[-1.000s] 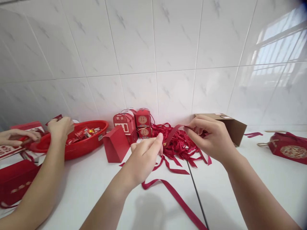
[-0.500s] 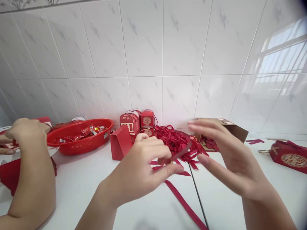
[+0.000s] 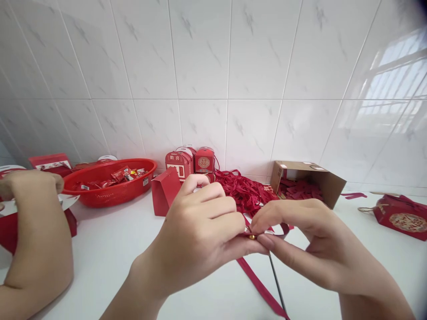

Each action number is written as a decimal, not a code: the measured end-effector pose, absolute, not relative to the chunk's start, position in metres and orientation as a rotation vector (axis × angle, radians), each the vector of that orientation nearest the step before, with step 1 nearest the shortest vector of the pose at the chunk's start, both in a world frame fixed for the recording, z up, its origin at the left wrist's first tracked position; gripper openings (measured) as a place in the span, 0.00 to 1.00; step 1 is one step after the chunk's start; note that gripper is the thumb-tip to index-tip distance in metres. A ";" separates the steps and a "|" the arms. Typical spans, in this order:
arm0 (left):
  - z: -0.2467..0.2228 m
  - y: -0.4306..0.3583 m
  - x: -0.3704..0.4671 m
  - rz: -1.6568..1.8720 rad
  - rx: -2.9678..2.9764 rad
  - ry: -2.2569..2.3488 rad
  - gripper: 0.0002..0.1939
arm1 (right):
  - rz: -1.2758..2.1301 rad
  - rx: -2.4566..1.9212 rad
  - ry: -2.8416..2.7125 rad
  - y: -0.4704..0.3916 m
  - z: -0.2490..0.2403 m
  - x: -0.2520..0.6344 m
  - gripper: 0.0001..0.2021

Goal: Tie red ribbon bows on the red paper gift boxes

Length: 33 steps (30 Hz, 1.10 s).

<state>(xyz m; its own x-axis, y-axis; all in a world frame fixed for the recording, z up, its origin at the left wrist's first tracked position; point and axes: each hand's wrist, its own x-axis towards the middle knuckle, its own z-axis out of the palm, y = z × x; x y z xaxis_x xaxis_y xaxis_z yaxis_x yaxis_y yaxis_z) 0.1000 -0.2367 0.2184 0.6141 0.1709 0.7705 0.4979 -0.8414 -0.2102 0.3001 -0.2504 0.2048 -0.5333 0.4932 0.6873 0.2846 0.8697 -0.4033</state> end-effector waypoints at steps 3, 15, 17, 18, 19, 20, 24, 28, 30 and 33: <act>0.218 -0.237 0.101 -1.158 -2.423 -0.545 0.16 | 0.429 -0.555 -2.153 -0.248 0.204 0.298 0.03; 0.215 -0.230 0.100 -1.211 -2.607 -0.559 0.23 | 0.960 -0.742 -1.906 -0.243 0.199 0.296 0.06; 0.216 -0.230 0.098 -1.223 -2.751 -0.605 0.21 | 0.884 -0.658 -1.902 -0.242 0.199 0.297 0.06; 0.217 -0.231 0.097 -1.209 -2.823 -0.633 0.21 | 0.826 -0.592 -1.915 -0.241 0.199 0.298 0.05; 0.218 -0.232 0.096 -1.181 -2.889 -0.652 0.21 | 0.764 -0.523 -1.930 -0.241 0.199 0.297 0.05; 0.219 -0.233 0.096 -1.150 -2.942 -0.654 0.21 | 0.703 -0.459 -1.946 -0.241 0.199 0.297 0.04; 0.221 -0.237 0.097 -1.090 -3.063 -0.564 0.14 | 0.630 -0.384 -1.961 -0.242 0.199 0.295 0.03; 0.219 -0.238 0.099 -1.182 -3.146 -0.533 0.11 | 0.756 -0.436 -1.885 -0.245 0.197 0.292 0.05; 0.217 -0.238 0.100 -1.236 -3.215 -0.537 0.10 | 0.794 -0.432 -1.845 -0.246 0.195 0.290 0.04; 0.216 -0.237 0.100 -1.344 -3.282 -0.568 0.09 | 0.807 -0.423 -1.775 -0.247 0.192 0.285 0.02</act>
